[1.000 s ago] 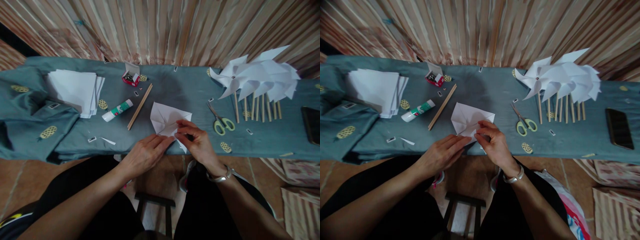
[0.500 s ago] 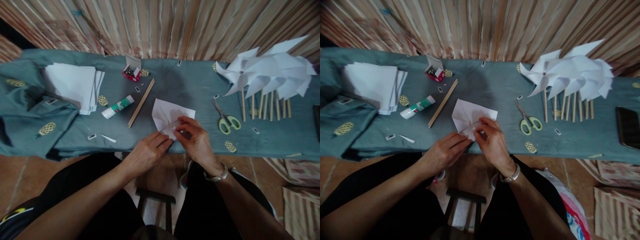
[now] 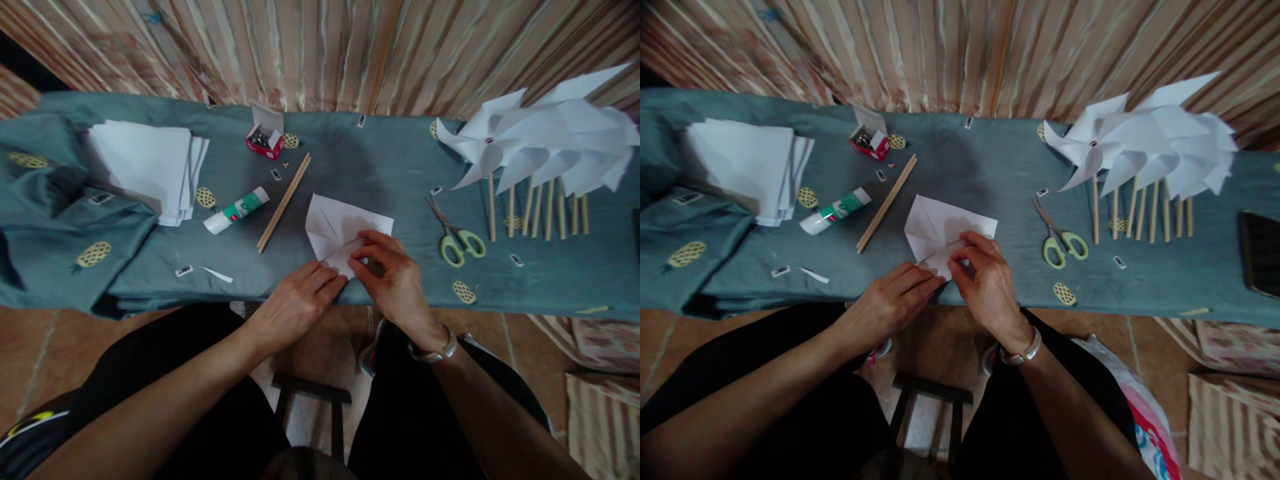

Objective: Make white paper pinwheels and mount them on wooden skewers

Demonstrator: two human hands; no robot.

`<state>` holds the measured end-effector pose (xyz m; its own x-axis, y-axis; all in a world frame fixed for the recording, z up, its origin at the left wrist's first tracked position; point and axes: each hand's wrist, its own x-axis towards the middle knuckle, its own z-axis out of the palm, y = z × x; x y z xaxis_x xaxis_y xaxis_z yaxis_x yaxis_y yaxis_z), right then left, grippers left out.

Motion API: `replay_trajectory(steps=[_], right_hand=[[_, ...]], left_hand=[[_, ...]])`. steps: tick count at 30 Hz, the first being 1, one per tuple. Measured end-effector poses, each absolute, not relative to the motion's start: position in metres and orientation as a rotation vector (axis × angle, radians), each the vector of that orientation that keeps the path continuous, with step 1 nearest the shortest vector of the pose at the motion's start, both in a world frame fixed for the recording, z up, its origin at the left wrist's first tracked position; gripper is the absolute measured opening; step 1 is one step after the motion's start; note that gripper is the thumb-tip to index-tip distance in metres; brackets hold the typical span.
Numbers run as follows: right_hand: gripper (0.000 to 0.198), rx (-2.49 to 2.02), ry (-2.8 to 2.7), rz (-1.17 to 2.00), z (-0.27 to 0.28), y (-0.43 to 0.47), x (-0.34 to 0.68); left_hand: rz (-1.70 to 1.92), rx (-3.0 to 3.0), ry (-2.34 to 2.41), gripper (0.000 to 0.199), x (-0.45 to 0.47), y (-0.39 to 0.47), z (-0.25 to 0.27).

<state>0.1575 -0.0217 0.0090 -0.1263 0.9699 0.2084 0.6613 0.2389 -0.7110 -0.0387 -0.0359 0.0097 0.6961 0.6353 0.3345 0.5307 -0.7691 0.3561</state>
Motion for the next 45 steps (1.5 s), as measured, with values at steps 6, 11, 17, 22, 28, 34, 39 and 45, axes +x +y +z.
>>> replay_trajectory(steps=[6,11,17,22,28,34,39,45], right_hand=[[0.007,-1.452,-1.891,0.523,0.011,-0.023,0.157],[0.008,-1.434,-1.978,0.444,0.017,-0.028,0.156],[0.008,-1.414,-2.037,0.37,0.018,-0.032,0.155],[0.008,-1.41,-2.039,0.351,0.018,-0.031,0.156],[0.01,-1.411,-2.053,0.342,0.017,-0.03,0.156],[0.011,-1.409,-2.054,0.357,0.014,-0.028,0.155],[0.012,-1.408,-2.057,0.374,0.014,-0.028,0.155],[0.012,-1.411,-2.055,0.368,0.014,-0.027,0.154]], left_hand=[[0.695,2.646,0.965,0.023,-0.039,-0.037,0.006],[0.715,2.62,0.971,0.026,-0.039,-0.038,0.004],[0.709,2.596,0.996,0.022,-0.038,-0.037,0.005],[0.743,2.565,1.004,0.021,-0.036,-0.036,0.007],[0.729,2.544,1.004,0.021,-0.036,-0.035,0.007],[0.716,2.544,1.018,0.02,-0.035,-0.036,0.006],[0.72,2.537,1.022,0.021,-0.036,-0.036,0.006],[0.741,2.516,1.016,0.02,-0.035,-0.035,0.008]])
